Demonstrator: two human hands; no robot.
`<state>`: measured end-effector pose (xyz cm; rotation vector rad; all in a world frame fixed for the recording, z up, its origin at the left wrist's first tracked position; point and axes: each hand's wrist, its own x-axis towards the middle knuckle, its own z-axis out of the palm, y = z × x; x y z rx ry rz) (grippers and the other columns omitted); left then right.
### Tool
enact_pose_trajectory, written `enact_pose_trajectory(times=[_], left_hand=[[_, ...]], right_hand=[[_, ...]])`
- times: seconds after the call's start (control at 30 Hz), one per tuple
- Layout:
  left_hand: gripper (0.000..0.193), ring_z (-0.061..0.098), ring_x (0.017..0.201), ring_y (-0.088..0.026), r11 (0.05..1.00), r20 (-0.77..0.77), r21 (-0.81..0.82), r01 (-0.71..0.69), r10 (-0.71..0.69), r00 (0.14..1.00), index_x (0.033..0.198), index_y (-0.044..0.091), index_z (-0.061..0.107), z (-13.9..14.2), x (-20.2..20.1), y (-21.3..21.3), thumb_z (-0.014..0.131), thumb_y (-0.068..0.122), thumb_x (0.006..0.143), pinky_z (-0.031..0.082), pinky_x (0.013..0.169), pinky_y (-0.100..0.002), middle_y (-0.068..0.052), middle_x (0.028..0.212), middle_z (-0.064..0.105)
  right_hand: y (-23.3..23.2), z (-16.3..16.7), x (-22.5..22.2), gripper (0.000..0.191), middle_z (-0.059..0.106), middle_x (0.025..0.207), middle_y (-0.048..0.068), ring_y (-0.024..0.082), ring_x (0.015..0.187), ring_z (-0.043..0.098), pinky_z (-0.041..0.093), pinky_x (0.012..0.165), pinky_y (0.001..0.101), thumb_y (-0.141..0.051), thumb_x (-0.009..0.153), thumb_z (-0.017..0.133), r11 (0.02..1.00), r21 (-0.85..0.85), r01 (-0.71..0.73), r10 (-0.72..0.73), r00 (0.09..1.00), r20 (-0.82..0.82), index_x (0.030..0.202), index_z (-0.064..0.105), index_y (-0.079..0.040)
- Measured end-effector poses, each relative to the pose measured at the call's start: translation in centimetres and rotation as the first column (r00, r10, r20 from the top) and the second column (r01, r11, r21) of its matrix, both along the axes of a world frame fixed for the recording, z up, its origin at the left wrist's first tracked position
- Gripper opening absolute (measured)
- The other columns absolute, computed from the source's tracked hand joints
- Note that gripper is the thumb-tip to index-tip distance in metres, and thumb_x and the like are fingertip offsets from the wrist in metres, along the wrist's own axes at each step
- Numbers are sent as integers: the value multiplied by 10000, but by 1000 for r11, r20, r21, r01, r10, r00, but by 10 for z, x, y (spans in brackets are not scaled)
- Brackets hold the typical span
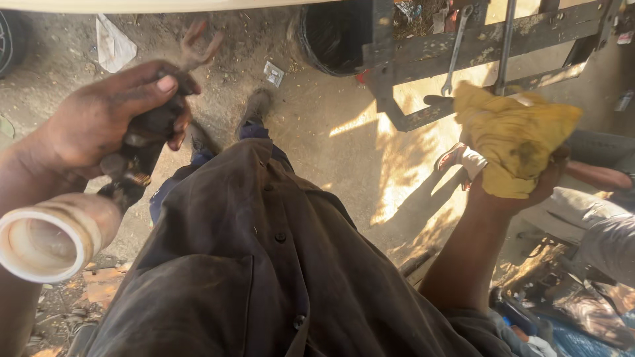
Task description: The person cleans a mechanical part with a cloth and liquid, then uses a wrench and screwdriver to disassemble it. They retrieve a new part from a box and begin assembling it with the cleaned components.
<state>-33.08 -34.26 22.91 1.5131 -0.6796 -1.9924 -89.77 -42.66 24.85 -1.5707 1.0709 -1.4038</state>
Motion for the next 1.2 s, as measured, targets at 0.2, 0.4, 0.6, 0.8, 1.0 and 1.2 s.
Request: enact_pose_trajectory(times=[0.2, 0.4, 0.6, 0.8, 1.0, 1.2], left_hand=[[391, 606, 780, -223, 992, 76, 88, -90, 83, 994, 1299, 40, 600, -20, 14, 50, 465, 347, 1098, 507, 725, -365, -96, 866, 604], [428, 623, 828, -270, 991, -158, 40, -130, 135, 978, 1403, -41, 562, -17, -9, 34, 513, 275, 1118, 508, 759, -406, -157, 895, 596], [443, 621, 936, -299, 987, 43, 31, -159, 158, 987, 1397, -69, 536, 4, -70, -15, 502, 278, 1123, 495, 807, -405, -230, 1028, 624], [518, 628, 1139, -312, 937, 172, 233, -262, 225, 959, 1578, 63, 430, -3, -123, -61, 433, 279, 1107, 540, 829, -459, -172, 1323, 611], [522, 662, 1133, -401, 922, -56, 305, -238, 267, 962, 1549, -20, 392, -11, -120, -84, 494, 207, 1090, 578, 862, -542, -285, 1324, 613], [682, 595, 1278, -371, 501, 745, -508, 701, -154, 650, 1378, -68, 483, -24, -118, -101, 643, 405, 913, 541, 975, -395, -274, 1386, 543]], right_hand=[[32, -42, -22, 486, 571, 1468, 200, 312, 1317, 626, 528, 1184, 480, -308, 1143, 460, 982, 183, 44, -98, 951, 294, 1494, 481, 26], [45, -80, 55, 343, 591, 1295, 87, 205, 1156, 647, 577, 989, 374, -299, 1076, 565, 851, 521, 64, -253, 920, 301, 1300, 576, -38], [9, -92, 221, 154, 710, 1104, 59, 145, 1017, 736, 622, 908, 319, -143, 1023, 654, 807, 233, -543, 508, 839, 196, 1172, 657, -106], [-43, -84, 173, 469, 582, 1468, 164, 268, 1344, 586, 500, 1206, 425, -193, 1058, 596, 564, 188, -804, 788, 592, 170, 1489, 515, -28], [-92, -76, 43, 198, 746, 1174, 128, 274, 1125, 690, 568, 1003, 431, -84, 983, 647, 959, 217, -183, 233, 944, -235, 1167, 718, -58], [-105, -102, -10, 267, 642, 1079, 167, 345, 1000, 648, 525, 830, 438, -56, 867, 793, 975, 107, 196, -51, 661, -748, 1074, 626, -38]])
